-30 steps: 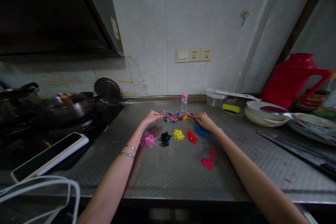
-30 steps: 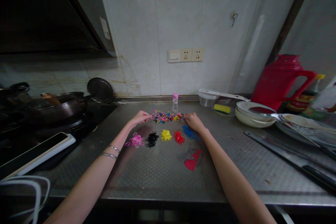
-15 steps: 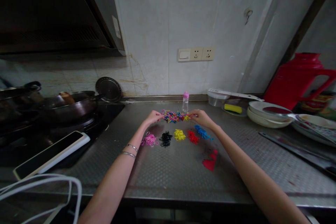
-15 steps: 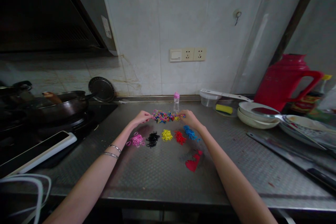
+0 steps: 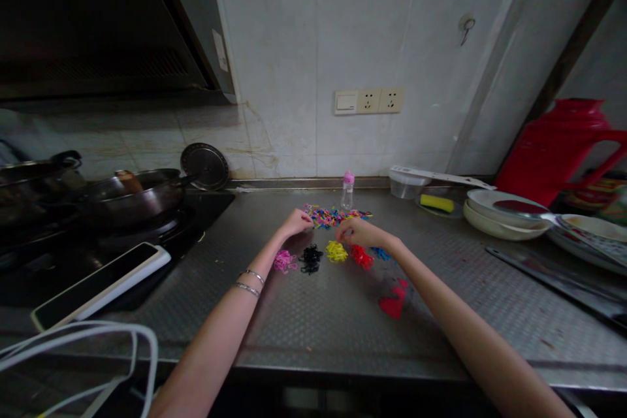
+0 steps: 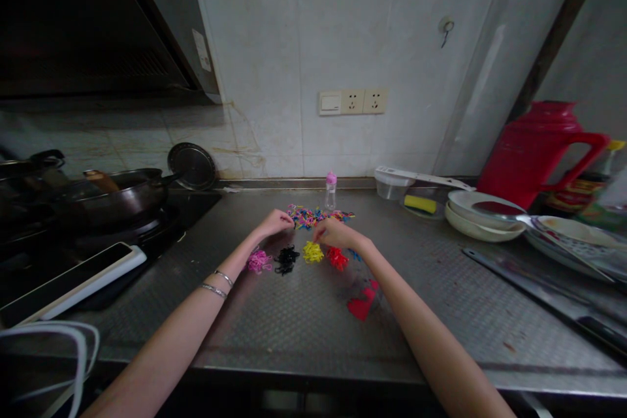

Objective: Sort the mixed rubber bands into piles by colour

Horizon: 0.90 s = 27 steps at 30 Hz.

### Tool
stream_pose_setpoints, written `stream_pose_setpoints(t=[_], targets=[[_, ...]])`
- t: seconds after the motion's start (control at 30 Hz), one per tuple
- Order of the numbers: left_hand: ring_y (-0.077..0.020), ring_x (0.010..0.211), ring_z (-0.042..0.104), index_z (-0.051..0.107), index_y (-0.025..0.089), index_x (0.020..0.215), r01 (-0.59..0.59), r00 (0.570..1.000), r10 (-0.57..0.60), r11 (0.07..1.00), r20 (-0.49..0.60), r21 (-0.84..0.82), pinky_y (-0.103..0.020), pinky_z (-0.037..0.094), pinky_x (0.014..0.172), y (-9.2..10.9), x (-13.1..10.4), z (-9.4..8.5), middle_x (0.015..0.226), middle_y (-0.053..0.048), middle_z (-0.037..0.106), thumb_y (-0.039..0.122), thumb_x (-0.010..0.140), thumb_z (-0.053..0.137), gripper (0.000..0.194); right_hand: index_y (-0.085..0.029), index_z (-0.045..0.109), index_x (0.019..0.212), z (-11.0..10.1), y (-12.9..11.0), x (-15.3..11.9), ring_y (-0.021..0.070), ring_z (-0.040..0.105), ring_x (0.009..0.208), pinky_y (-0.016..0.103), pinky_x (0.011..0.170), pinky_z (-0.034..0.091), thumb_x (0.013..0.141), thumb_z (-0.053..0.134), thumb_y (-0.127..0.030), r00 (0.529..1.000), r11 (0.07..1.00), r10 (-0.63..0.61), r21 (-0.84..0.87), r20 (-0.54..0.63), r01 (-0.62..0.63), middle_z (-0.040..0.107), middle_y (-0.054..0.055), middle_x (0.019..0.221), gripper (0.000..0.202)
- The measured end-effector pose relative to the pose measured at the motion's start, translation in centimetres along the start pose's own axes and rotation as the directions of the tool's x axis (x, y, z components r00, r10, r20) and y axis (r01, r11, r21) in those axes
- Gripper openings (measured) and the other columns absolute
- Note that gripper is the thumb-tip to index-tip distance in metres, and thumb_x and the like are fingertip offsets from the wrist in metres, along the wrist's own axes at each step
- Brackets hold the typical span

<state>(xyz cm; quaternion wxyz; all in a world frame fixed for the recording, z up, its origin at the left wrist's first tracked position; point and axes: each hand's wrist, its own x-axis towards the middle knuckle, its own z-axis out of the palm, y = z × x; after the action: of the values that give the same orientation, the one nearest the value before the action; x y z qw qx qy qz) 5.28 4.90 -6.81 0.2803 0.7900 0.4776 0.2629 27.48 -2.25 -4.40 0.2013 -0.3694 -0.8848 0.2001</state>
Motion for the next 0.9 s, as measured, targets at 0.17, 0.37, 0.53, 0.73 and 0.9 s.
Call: stream_pose_setpoints(t=[0.17,0.37,0.53,0.73,0.9], targets=[[-0.0110,0.056,0.051,0.070,0.012,0.082,-0.082,0.995,0.078,0.995,0.069,0.062,-0.021,0.037,0.055,0.3,-0.2,1.0,0.071,-0.003,0.066,0.024,0.065,0.057,0.025,-0.017,0.069,0.071,-0.7,1.1,-0.3,0.0125,0.059,0.073,0.021,0.068,0.044,0.064,0.040,-0.007,0.988,0.997,0.058,-0.032,-0.140,-0.064,0.068,0.001,0.077,0.031],[-0.0130,0.061,0.054,0.070,0.013,0.080,-0.083,0.996,0.080,0.987,0.025,0.139,-0.022,0.039,0.059,-0.3,0.0,1.1,0.073,-0.005,0.067,0.026,0.067,0.056,0.024,-0.018,0.069,0.071,-0.8,3.6,-1.0,0.0135,0.060,0.075,0.022,0.072,0.045,0.064,0.044,-0.007,0.958,0.987,0.152,-0.014,-0.242,-0.160,0.069,0.001,0.080,0.029],[-0.0126,0.059,0.054,0.070,0.012,0.074,-0.079,0.997,0.081,0.981,-0.004,0.175,-0.021,0.039,0.058,-0.3,-0.1,1.1,0.069,-0.005,0.066,0.027,0.067,0.054,0.023,-0.018,0.070,0.076,-0.9,4.6,-1.6,0.0147,0.061,0.076,0.022,0.073,0.045,0.065,0.046,-0.008,0.922,0.975,0.211,-0.002,-0.324,-0.224,0.069,0.001,0.081,0.029],[-0.0123,0.058,0.054,0.069,0.012,0.073,-0.079,0.997,0.080,0.981,-0.001,0.177,-0.021,0.038,0.058,-0.2,0.0,1.2,0.069,-0.005,0.066,0.025,0.067,0.053,0.022,-0.017,0.070,0.078,-1.6,5.0,-2.1,0.0170,0.061,0.080,0.025,0.076,0.045,0.068,0.047,-0.012,0.869,0.958,0.249,-0.022,-0.427,-0.286,0.069,0.004,0.083,0.026],[-0.0116,0.055,0.051,0.070,0.009,0.072,-0.119,0.993,0.117,0.987,0.029,0.107,-0.021,0.036,0.055,1.1,0.0,-0.1,0.063,-0.005,0.064,0.025,0.066,0.055,0.022,-0.016,0.070,0.081,-2.3,5.8,-2.6,0.0167,0.062,0.079,0.024,0.074,0.045,0.068,0.046,-0.012,0.810,0.941,0.290,-0.005,-0.510,-0.340,0.069,0.005,0.084,0.028]])
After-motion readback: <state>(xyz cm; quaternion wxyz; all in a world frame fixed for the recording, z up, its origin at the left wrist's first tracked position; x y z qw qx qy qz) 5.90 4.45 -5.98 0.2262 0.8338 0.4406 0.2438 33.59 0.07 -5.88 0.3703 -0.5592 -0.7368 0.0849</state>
